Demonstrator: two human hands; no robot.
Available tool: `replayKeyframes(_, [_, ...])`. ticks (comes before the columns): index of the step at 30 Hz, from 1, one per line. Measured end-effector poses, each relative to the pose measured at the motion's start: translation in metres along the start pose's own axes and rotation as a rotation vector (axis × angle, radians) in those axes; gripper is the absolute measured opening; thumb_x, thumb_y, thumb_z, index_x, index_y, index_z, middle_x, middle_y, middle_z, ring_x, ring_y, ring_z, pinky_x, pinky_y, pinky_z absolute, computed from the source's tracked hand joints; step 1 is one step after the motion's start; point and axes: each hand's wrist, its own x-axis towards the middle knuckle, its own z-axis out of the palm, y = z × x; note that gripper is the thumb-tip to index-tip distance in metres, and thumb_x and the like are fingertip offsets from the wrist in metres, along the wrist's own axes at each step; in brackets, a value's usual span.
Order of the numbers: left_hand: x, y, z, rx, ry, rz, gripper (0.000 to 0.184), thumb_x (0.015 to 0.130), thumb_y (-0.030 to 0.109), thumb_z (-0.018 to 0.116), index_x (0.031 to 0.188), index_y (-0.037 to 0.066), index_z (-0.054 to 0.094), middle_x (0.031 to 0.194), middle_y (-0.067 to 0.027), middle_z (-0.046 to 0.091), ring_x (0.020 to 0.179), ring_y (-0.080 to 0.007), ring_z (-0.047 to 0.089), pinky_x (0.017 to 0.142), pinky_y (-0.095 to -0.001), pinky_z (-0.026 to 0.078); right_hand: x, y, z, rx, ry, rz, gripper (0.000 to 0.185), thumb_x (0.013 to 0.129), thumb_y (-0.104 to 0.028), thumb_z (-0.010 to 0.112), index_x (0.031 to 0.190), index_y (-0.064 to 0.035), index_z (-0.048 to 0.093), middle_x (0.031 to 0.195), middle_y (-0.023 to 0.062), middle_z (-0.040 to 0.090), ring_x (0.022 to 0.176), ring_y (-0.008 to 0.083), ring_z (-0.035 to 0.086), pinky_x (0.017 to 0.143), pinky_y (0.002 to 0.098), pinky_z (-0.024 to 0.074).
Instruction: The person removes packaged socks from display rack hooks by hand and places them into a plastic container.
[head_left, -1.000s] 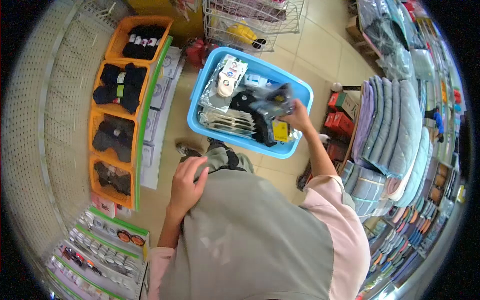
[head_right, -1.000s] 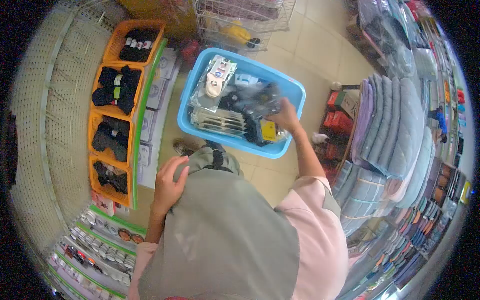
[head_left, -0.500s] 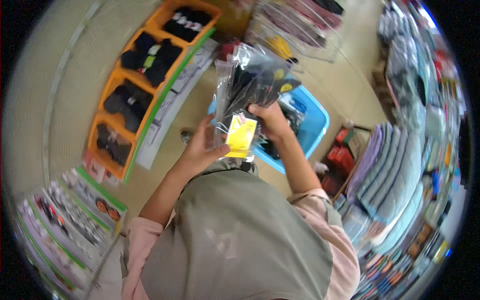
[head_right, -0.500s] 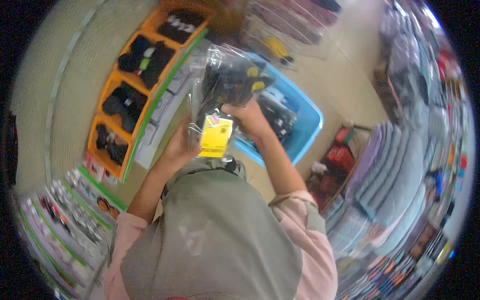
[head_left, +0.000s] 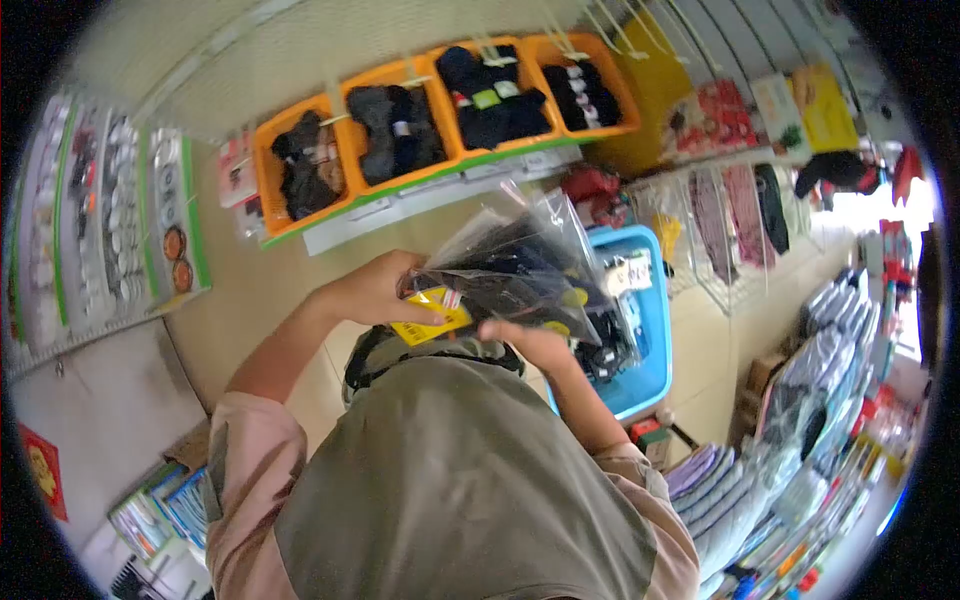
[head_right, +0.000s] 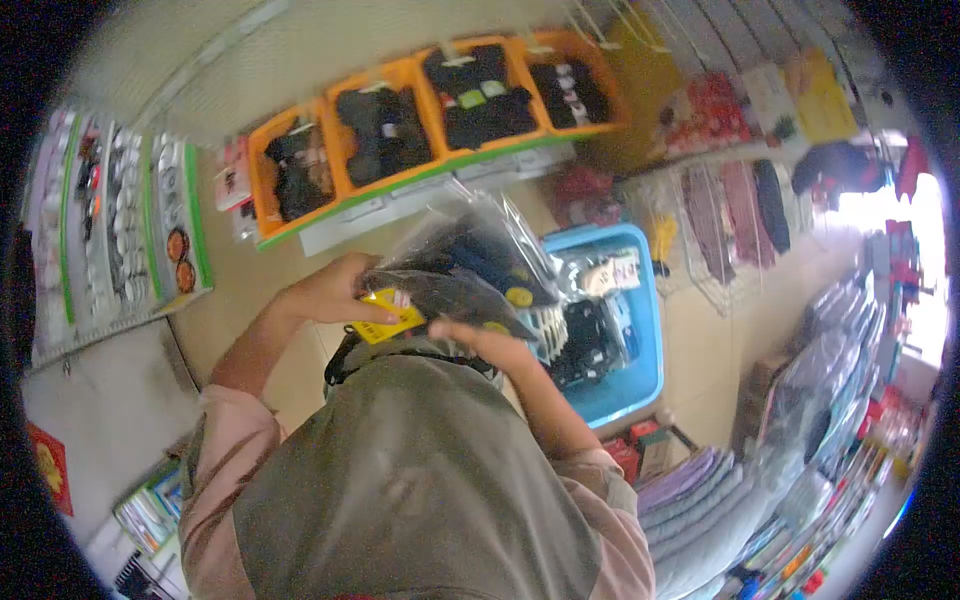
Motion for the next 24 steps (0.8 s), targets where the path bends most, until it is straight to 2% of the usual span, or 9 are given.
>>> replayKeyframes(1, [-0.016, 0.008, -0.014, 0.039, -0.039, -0.038, 0.05, 0.074, 0.022, 0.082, 0.113, 0.0, 0.061, 0.101, -0.0078, 0.068, 0.089, -0.0129, 0.063, 0.079, -0.029, 0.051, -0.002, -0.01, -0.009, -0.194, -0.219, -0.012, 0.057, 0.073, -0.022, 0.084, 0.12, -0.0027, 0.059, 0.11, 0.0066, 0.063, 0.104, 0.0153, 0.056, 0.086, 0.0298, 0.0508])
replayKeyframes(2, [-0.035, 0.018, -0.029, 0.08, -0.079, -0.077, 0.05, 0.075, 0.024, 0.082, 0.113, 0.0, 0.061, 0.1, -0.0081, 0.069, 0.087, -0.0131, 0.063, 0.078, -0.0291, 0.051, -0.004, -0.038, -0.007, -0.339, -0.308, 0.032, 0.079, 0.067, -0.034, 0.087, 0.13, -0.002, 0.05, 0.122, 0.0094, 0.059, 0.11, 0.0208, 0.053, 0.098, 0.0316, 0.0415])
replayKeyframes(5, [-0.078, 0.014, -0.067, 0.167, -0.207, -0.054, 0.053, 0.075, 0.031, 0.081, 0.113, 0.001, 0.061, 0.096, -0.0077, 0.069, 0.082, -0.0125, 0.062, 0.072, -0.0297, 0.051, 0.025, -0.016, -0.047, -0.295, -0.149, -0.344, 0.058, 0.083, -0.016, 0.073, 0.131, 0.0045, 0.048, 0.131, 0.015, 0.054, 0.124, 0.026, 0.05, 0.105, 0.0389, 0.0378])
replayKeyframes(6, [-0.088, 0.012, -0.078, 0.213, -0.258, -0.046, 0.052, 0.075, 0.032, 0.081, 0.112, 0.002, 0.061, 0.095, -0.0073, 0.069, 0.081, -0.0124, 0.062, 0.07, -0.0298, 0.051, 0.041, -0.039, -0.039, -0.124, -0.049, -0.301, 0.061, 0.084, -0.019, 0.073, 0.133, 0.0054, 0.047, 0.13, 0.0156, 0.055, 0.122, 0.0231, 0.052, 0.105, 0.0373, 0.0378])
replayKeyframes(10, [-0.104, 0.005, -0.095, 0.343, -0.518, -0.076, 0.048, 0.075, 0.035, 0.08, 0.107, 0.003, 0.063, 0.091, -0.0078, 0.069, 0.08, -0.0143, 0.063, 0.069, -0.0317, 0.05, 0.05, -0.147, 0.056, -0.377, -0.298, -0.53, 0.078, 0.081, -0.041, 0.074, 0.136, 0.0053, 0.044, 0.132, 0.0191, 0.055, 0.12, 0.0237, 0.053, 0.101, 0.0401, 0.0418])
replayKeyframes(13, [-0.126, 0.009, -0.096, 0.523, -0.617, -0.16, 0.051, 0.075, 0.039, 0.079, 0.108, 0.002, 0.064, 0.093, -0.0082, 0.069, 0.081, -0.0184, 0.064, 0.068, -0.0332, 0.049, 0.062, -0.159, 0.164, -1.004, -0.632, -0.679, 0.09, 0.073, -0.057, 0.076, 0.132, 0.0056, 0.049, 0.131, 0.0221, 0.056, 0.117, 0.033, 0.056, 0.095, 0.0423, 0.0453])
replayKeyframes(16, [-0.146, -0.023, -0.104, 0.428, -0.736, -0.268, 0.056, 0.075, 0.041, 0.079, 0.111, 0.0, 0.064, 0.097, -0.0091, 0.069, 0.084, -0.02, 0.064, 0.072, -0.033, 0.051, 0.067, -0.166, 0.236, -0.986, -0.95, -0.229, 0.082, 0.074, -0.054, 0.075, 0.128, 0.0037, 0.052, 0.121, 0.0239, 0.06, 0.105, 0.0343, 0.061, 0.09, 0.0398, 0.0475])
replayKeyframes(21, [-0.192, -0.063, -0.12, 0.435, -0.574, -0.213, 0.055, 0.076, 0.041, 0.078, 0.11, 0.0, 0.063, 0.091, -0.0096, 0.068, 0.083, -0.0213, 0.065, 0.071, -0.0346, 0.052, 0.094, -0.133, 0.286, -1.061, -1.109, 0.124, 0.064, 0.076, -0.049, 0.073, 0.11, 0.0041, 0.063, 0.099, 0.0227, 0.067, 0.091, 0.0324, 0.065, 0.082, 0.0387, 0.0484])
replayKeyframes(24, [-0.223, -0.061, -0.139, 0.582, -0.177, -0.032, 0.063, 0.075, 0.041, 0.079, 0.119, 0.001, 0.057, 0.097, -0.0127, 0.065, 0.091, -0.0257, 0.064, 0.078, -0.0368, 0.051, 0.102, -0.142, 0.293, -1.189, -1.028, -0.134, 0.058, 0.076, -0.051, 0.073, 0.102, 0.0011, 0.067, 0.082, 0.0161, 0.068, 0.075, 0.0243, 0.063, 0.07, 0.0374, 0.0475])
